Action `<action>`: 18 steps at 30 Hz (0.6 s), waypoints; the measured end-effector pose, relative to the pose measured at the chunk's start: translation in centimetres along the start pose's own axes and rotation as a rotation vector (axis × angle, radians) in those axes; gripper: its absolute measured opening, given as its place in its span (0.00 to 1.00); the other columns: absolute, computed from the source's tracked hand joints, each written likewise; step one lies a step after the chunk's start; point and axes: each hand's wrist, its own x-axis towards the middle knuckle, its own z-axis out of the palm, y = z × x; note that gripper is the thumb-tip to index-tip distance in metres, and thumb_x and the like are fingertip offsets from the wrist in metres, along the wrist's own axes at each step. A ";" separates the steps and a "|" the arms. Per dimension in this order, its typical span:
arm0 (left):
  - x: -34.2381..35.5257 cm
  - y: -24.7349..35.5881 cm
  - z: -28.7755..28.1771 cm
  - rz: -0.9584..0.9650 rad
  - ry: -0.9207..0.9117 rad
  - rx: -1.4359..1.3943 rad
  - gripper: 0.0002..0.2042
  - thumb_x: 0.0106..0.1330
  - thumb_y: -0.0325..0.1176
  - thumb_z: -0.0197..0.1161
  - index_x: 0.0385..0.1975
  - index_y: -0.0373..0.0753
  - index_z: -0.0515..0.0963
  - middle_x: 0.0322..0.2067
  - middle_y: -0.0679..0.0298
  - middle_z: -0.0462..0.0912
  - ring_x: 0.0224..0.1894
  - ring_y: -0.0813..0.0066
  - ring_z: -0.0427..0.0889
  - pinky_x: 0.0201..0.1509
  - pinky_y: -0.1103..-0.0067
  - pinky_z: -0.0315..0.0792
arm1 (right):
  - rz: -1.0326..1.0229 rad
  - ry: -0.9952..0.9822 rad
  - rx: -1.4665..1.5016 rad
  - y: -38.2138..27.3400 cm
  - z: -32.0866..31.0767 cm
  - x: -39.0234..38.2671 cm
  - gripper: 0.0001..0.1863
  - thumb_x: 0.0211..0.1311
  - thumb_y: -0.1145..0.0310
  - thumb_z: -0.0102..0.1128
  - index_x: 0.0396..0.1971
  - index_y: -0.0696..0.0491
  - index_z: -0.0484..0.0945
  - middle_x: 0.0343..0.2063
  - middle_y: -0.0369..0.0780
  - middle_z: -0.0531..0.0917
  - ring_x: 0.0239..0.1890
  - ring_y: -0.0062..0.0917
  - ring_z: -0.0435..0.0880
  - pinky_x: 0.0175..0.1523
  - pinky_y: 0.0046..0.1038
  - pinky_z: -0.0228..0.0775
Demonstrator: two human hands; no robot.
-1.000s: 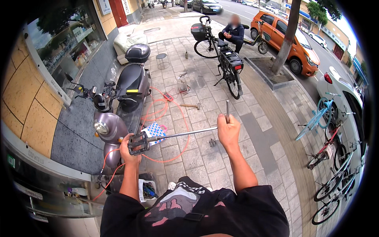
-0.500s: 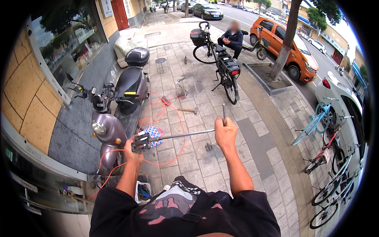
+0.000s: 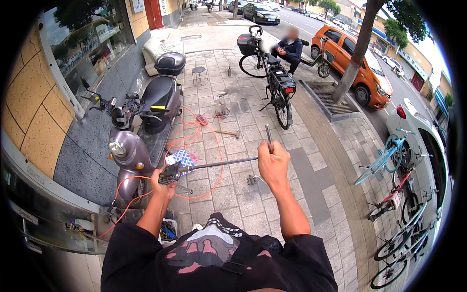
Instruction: The person stands on a sidewalk and uses a T-handle hex wrench to tighten a bolt on a bicycle pedal held in their left hand. They then switch to a smaller Allen key to work on the pedal's internal mechanism.
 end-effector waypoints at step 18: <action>2.6 -1.0 -2.0 -0.016 -0.334 -0.126 0.15 0.67 0.44 0.49 0.20 0.44 0.68 0.11 0.71 0.56 0.13 0.77 0.54 0.22 0.75 0.55 | -0.213 0.034 0.039 -5.4 1.0 3.2 0.20 0.66 0.69 0.67 0.19 0.55 0.67 0.12 0.36 0.68 0.16 0.18 0.63 0.22 0.27 0.59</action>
